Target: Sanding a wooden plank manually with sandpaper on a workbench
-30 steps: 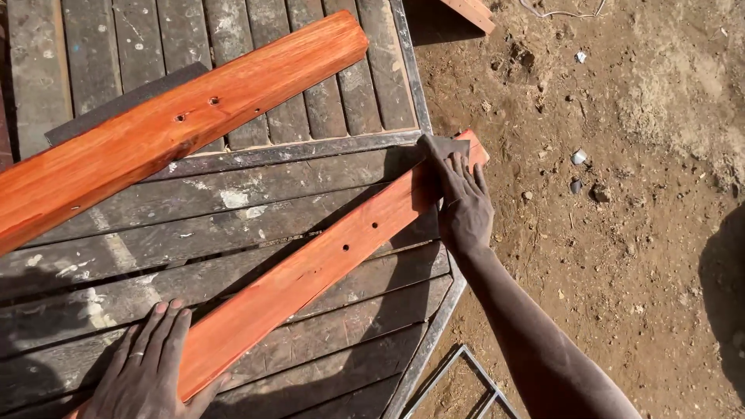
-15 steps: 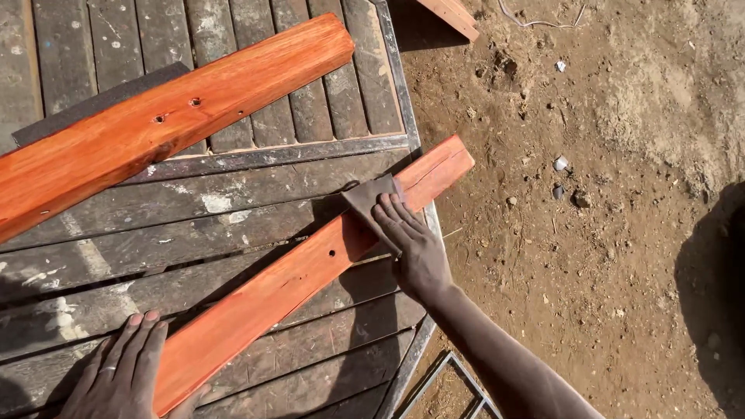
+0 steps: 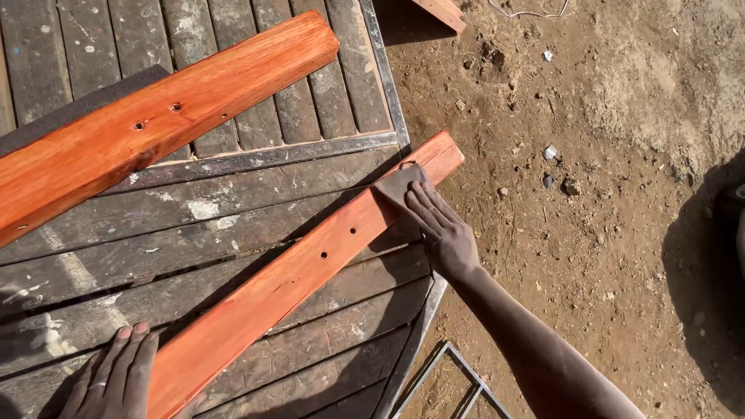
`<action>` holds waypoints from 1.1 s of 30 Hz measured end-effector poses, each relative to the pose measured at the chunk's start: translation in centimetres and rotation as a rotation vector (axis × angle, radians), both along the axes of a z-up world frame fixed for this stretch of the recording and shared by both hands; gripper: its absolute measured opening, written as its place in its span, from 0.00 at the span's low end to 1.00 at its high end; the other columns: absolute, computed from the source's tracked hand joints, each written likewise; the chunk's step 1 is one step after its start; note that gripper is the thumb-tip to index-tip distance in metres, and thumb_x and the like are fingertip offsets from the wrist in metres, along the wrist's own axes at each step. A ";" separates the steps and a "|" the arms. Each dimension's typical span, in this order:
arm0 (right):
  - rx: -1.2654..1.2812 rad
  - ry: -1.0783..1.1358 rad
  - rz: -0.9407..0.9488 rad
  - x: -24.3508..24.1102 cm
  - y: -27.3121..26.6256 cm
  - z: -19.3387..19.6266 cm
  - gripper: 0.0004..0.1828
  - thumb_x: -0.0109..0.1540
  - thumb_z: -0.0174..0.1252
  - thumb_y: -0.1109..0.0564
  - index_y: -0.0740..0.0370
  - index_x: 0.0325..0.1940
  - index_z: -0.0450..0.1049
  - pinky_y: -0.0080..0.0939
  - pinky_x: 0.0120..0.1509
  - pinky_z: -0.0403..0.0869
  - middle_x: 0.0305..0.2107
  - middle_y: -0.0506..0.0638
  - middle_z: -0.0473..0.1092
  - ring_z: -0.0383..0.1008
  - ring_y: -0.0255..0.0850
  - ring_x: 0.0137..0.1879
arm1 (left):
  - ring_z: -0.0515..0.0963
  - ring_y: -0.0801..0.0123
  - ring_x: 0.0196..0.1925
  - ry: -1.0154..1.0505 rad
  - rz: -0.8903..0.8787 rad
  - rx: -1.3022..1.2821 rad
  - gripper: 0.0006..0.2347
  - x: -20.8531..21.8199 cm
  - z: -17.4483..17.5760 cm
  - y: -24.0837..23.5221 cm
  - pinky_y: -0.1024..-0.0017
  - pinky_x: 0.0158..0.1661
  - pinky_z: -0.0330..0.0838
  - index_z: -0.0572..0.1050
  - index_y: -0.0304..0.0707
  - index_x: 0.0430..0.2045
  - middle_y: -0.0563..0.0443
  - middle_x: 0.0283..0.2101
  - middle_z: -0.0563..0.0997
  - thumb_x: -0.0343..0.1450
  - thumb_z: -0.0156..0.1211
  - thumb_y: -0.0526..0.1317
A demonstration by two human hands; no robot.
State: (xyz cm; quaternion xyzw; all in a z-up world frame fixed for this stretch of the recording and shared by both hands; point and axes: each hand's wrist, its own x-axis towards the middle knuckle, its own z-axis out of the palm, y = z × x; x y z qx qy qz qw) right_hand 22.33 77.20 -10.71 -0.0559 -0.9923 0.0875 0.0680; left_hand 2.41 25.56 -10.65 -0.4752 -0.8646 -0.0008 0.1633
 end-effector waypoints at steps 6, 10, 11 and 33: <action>-0.090 0.072 0.063 -4.4 -10.8 3.2 0.35 0.61 0.42 0.69 0.69 0.76 0.56 0.54 0.85 0.52 0.72 0.62 0.56 0.53 0.56 0.80 | 0.75 0.60 0.74 -0.141 0.043 0.024 0.32 0.8 0.5 1.0 0.64 0.68 0.71 0.71 0.37 0.65 0.46 0.70 0.77 0.66 0.43 0.52; -0.024 -0.010 0.339 -4.0 -5.5 2.5 0.36 0.62 0.45 0.66 0.60 0.77 0.55 0.52 0.87 0.49 0.75 0.56 0.51 0.49 0.50 0.82 | 0.75 0.65 0.75 -0.060 0.038 -0.056 0.26 0.3 0.8 0.3 0.68 0.70 0.70 0.72 0.37 0.66 0.49 0.71 0.78 0.77 0.29 0.44; -0.014 0.001 0.346 -4.3 0.6 0.9 0.36 0.62 0.45 0.66 0.60 0.77 0.55 0.52 0.87 0.49 0.75 0.56 0.51 0.49 0.50 0.82 | 0.75 0.65 0.75 -0.048 0.044 -0.048 0.26 0.2 0.8 1.0 0.68 0.70 0.70 0.72 0.37 0.66 0.49 0.71 0.78 0.77 0.29 0.44; 0.020 -0.252 -0.156 -6.2 8.7 2.7 0.25 0.71 0.50 0.56 0.53 0.73 0.63 0.43 0.58 0.73 0.50 0.53 0.68 0.67 0.43 0.52 | 0.75 0.66 0.75 -0.094 0.074 -0.028 0.33 0.6 0.1 0.5 0.68 0.70 0.69 0.72 0.38 0.65 0.51 0.72 0.77 0.71 0.31 0.56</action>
